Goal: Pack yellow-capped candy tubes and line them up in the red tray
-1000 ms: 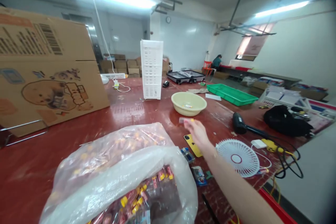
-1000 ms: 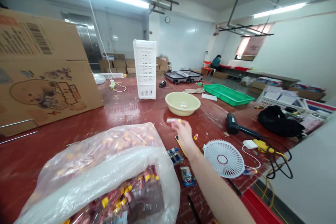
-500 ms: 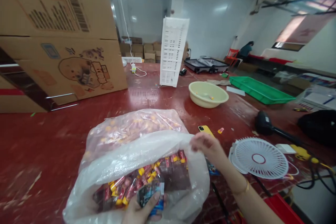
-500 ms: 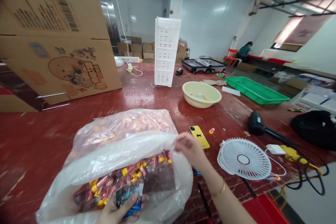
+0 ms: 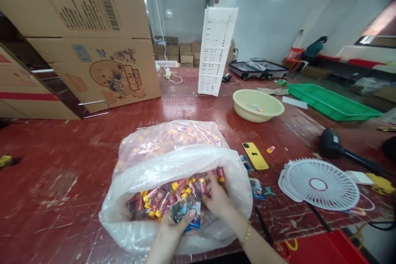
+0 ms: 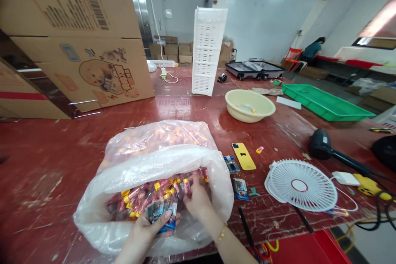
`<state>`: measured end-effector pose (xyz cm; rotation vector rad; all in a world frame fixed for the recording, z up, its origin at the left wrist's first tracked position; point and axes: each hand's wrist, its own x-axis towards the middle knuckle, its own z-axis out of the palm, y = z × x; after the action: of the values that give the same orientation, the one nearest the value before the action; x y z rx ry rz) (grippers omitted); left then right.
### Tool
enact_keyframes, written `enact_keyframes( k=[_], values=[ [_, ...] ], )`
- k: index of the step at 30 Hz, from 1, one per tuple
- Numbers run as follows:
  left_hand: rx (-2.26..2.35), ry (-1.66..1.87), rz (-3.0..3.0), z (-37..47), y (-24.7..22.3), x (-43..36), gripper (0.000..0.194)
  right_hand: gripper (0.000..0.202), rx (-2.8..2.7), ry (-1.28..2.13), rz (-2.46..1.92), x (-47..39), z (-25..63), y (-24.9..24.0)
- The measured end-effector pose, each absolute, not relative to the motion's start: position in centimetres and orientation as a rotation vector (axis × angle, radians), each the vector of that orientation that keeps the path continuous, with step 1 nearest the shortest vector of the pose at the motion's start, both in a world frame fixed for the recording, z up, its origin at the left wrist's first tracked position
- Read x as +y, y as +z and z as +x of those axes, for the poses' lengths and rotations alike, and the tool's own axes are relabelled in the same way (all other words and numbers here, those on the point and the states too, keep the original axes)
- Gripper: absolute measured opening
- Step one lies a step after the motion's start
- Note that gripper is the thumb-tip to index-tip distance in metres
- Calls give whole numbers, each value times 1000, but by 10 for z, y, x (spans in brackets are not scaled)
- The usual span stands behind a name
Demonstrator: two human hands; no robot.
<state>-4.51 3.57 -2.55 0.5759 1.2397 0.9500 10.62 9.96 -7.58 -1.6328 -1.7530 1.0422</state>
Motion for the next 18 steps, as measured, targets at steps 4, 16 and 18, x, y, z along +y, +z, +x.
enact_keyframes(
  k=[4, 16, 18],
  values=[
    [1220, 958, 626, -41, -31, 38, 39, 54, -1200, 1527, -1145, 81, 138, -50],
    [1330, 1019, 906, -25, -33, 49, 28, 38, -1513, 929, -1129, 71, 150, -11],
    [1362, 1020, 922, -25, -34, 48, 27, 36, -1590, 942, -1119, 70, 146, -10]
  ],
)
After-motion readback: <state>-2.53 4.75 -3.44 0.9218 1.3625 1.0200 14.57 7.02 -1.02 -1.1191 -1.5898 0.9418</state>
